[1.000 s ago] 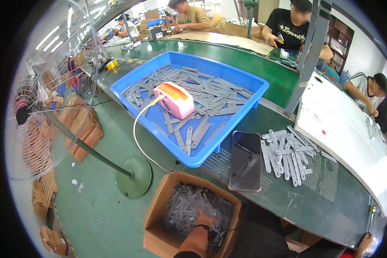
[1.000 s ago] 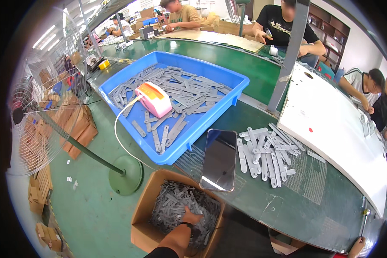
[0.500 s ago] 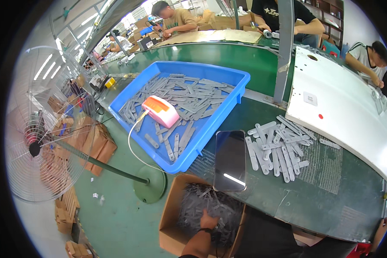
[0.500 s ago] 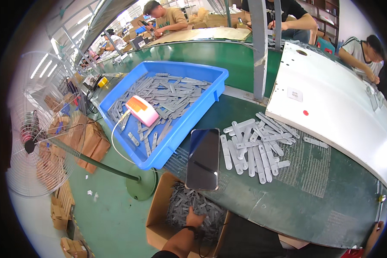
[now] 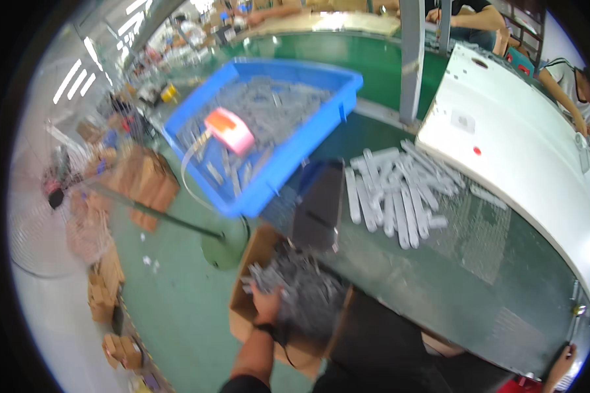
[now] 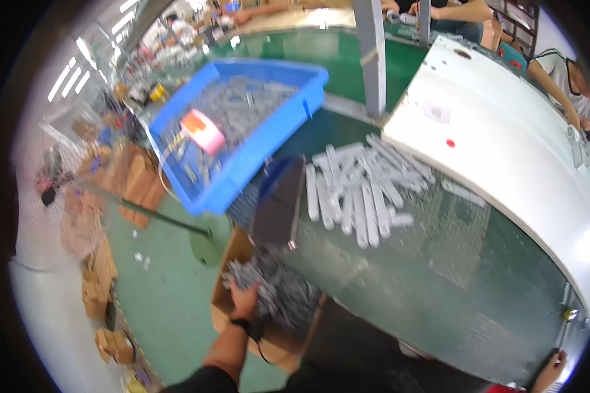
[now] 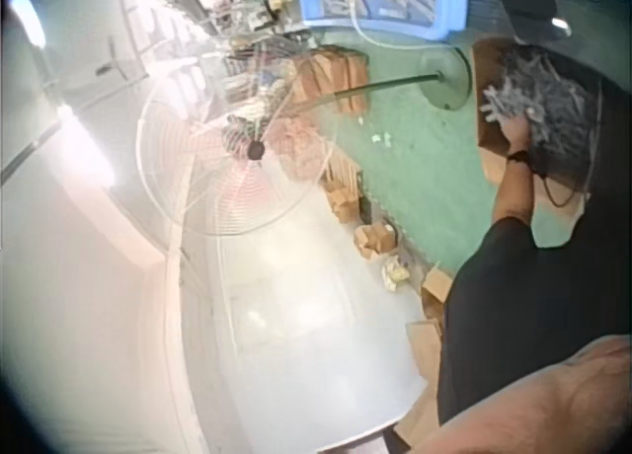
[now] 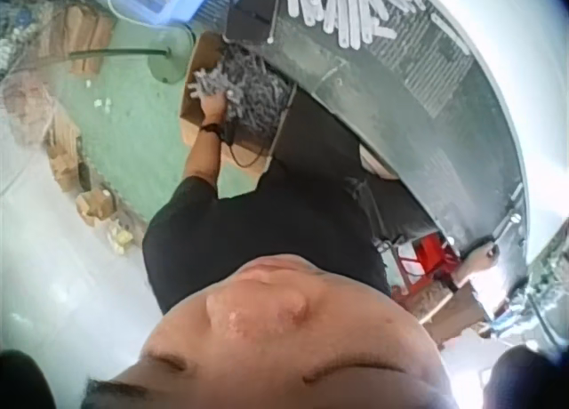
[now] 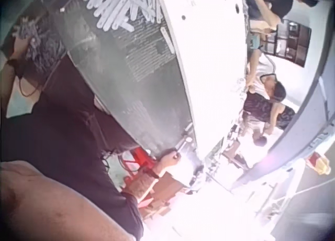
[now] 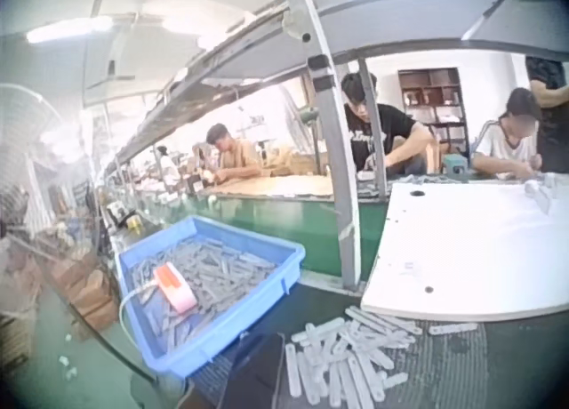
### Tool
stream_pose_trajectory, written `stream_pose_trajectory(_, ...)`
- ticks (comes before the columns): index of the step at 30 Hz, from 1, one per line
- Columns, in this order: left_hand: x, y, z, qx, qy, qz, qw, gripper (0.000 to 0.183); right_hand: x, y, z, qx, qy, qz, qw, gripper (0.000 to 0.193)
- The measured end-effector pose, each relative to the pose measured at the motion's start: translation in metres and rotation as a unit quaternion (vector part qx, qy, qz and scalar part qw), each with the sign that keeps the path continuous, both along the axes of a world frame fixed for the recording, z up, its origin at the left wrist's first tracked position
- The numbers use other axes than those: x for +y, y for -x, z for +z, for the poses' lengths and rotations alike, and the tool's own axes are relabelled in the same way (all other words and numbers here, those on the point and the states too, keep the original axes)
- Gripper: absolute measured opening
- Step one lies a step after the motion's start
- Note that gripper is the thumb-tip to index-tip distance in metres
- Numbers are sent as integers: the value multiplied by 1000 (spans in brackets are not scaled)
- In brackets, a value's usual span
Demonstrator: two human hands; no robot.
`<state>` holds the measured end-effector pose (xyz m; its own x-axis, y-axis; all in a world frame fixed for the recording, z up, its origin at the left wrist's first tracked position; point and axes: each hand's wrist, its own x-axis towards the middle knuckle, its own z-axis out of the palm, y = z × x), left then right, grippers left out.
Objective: Assembling and testing portable fans at a factory workbench using a hammer and assembly tools.
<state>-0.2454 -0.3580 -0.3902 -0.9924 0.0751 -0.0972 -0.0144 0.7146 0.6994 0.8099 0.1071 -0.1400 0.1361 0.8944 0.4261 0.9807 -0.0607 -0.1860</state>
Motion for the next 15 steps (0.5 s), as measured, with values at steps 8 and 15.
stream_pose_trajectory(8,11,3,87,120,11,8,993,99,-15,111,0,30,34,31,998,38)
stream_pose_trajectory(15,28,-5,63,-1,-56,45,997,100,-35,151,33,37,29,-2,999,31)
